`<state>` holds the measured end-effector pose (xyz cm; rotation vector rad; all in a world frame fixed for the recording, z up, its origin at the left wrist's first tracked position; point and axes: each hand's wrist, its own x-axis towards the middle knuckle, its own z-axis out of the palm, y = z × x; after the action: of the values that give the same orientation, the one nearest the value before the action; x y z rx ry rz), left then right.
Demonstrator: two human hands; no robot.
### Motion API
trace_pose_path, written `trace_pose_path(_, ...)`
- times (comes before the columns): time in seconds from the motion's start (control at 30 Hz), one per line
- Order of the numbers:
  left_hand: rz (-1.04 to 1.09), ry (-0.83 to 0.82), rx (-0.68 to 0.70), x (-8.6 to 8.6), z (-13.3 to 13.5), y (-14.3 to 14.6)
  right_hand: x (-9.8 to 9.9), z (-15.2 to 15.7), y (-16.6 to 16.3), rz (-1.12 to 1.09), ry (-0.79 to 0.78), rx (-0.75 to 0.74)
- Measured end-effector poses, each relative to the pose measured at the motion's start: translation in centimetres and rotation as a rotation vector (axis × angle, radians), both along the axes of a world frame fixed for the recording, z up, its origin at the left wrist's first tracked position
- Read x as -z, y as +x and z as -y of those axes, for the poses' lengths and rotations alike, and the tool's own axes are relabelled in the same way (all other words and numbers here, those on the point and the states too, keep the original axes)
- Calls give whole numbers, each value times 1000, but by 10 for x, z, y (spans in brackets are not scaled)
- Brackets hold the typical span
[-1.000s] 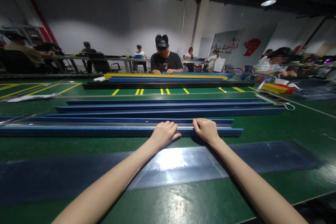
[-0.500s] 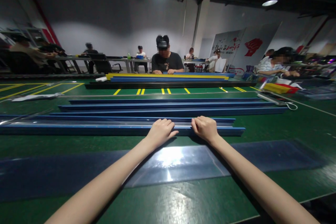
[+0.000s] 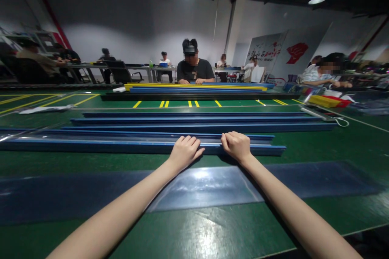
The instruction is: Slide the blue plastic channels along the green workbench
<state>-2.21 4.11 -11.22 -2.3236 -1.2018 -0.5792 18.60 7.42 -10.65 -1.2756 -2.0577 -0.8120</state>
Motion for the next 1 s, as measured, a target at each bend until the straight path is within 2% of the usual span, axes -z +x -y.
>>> trace_pose_path(0.4,-10,15,-16,1,-1,1,6,2,6,-50,-28,62)
trace_pose_path(0.63,27,-2,-54,-1,1,-2,7,0,6,-40,-25,44)
trace_pose_path(1.0,30,12,-77,-1,3,-3,7,-4,9,-21,139,-75)
